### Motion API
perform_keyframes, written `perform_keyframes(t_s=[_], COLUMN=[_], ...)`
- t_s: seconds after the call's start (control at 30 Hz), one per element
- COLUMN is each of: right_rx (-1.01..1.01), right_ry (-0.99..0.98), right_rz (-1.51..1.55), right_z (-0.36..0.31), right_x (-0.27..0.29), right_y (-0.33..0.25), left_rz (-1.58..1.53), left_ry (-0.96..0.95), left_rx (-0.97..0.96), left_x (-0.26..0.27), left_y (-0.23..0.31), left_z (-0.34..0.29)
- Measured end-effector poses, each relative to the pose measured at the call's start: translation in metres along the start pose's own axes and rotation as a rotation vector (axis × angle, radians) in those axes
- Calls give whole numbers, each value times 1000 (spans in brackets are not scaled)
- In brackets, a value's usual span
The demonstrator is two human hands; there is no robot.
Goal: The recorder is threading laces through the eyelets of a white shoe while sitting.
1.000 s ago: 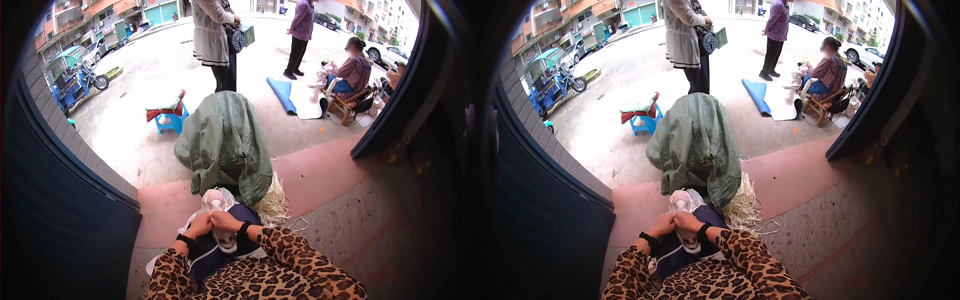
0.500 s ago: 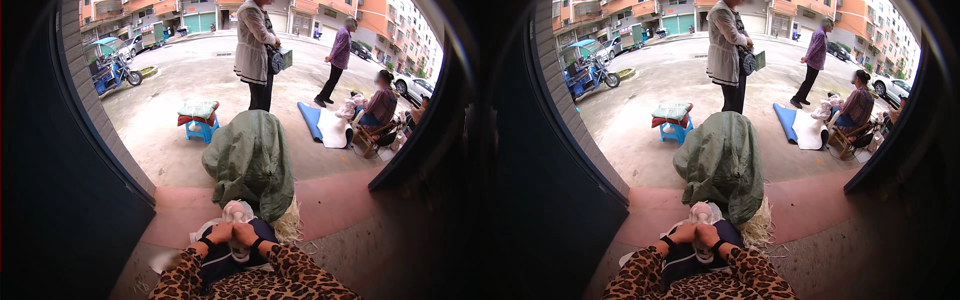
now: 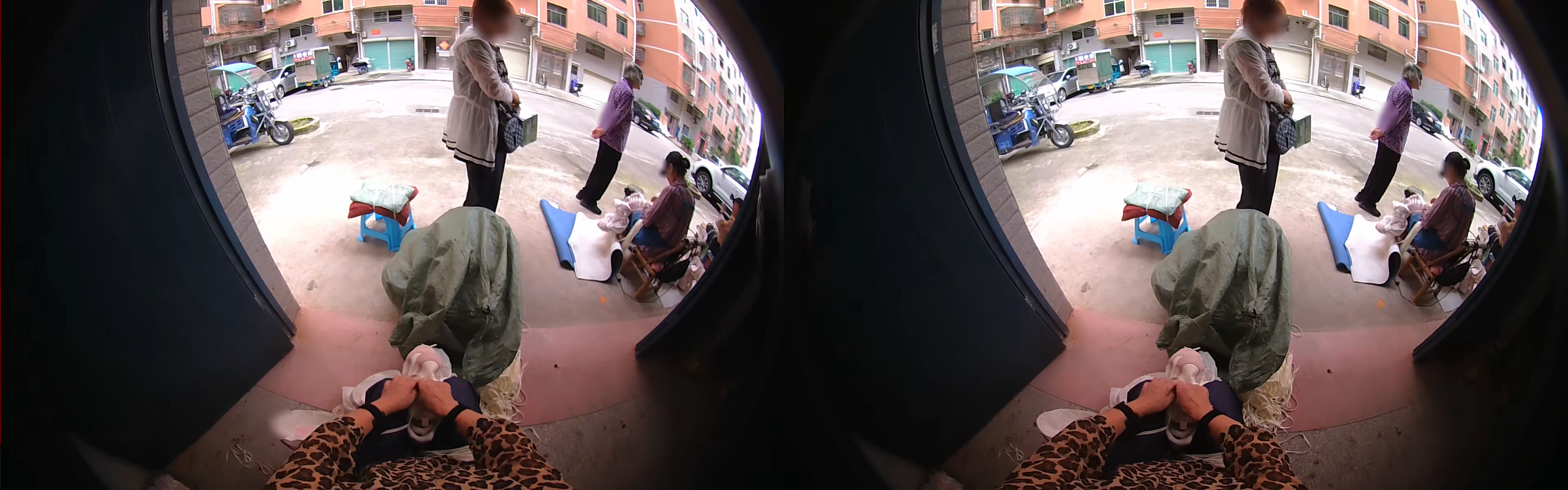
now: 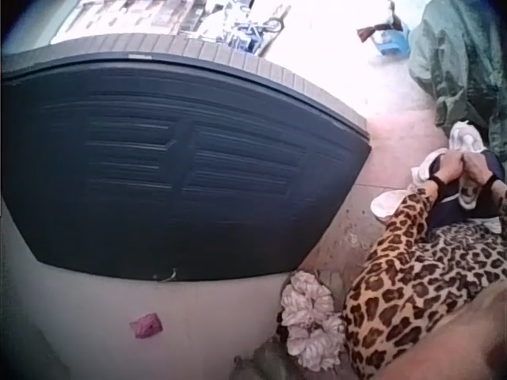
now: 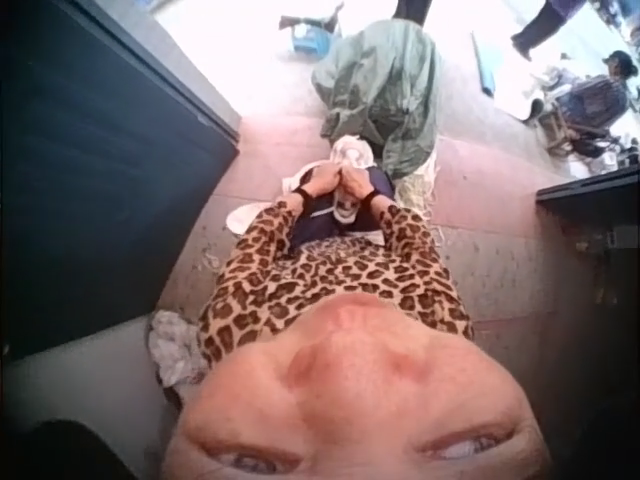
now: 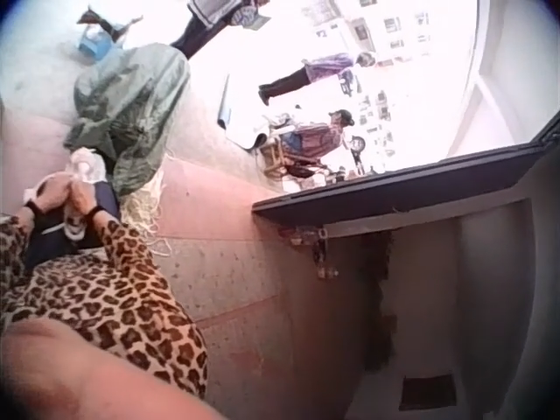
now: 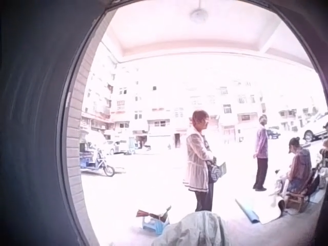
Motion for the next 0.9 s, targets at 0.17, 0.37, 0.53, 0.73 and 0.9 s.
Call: perform_keyframes(t_s=[0.17, 0.37, 0.53, 0.73, 0.9], right_rx=[-5, 84, 173, 139, 125], right_ry=[9, 88, 102, 192, 130], right_rz=[32, -21, -96, -108, -188], right_z=[2, 7, -2, -7, -2], right_x=[2, 2, 9, 2, 4], right_y=[-2, -8, -20, -12, -15], left_rz=[-72, -179, -251, -174, -184], left_ry=[1, 24, 57, 70, -80], left_rx=[35, 39, -7, -116, -123], left_x=[-2, 5, 0, 3, -5], left_y=[-4, -7, -13, -11, -12], left_z=[5, 4, 1, 6, 17])
Point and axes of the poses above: each hand's wrist, its own z-axis towards the middle knuckle, its own x-axis out of the back of the hand, y = z × x, the point moved 9 cm from there along z, towards the middle knuckle, and after that the axes turned 5 degrees about -x, right-handed, at the moved point
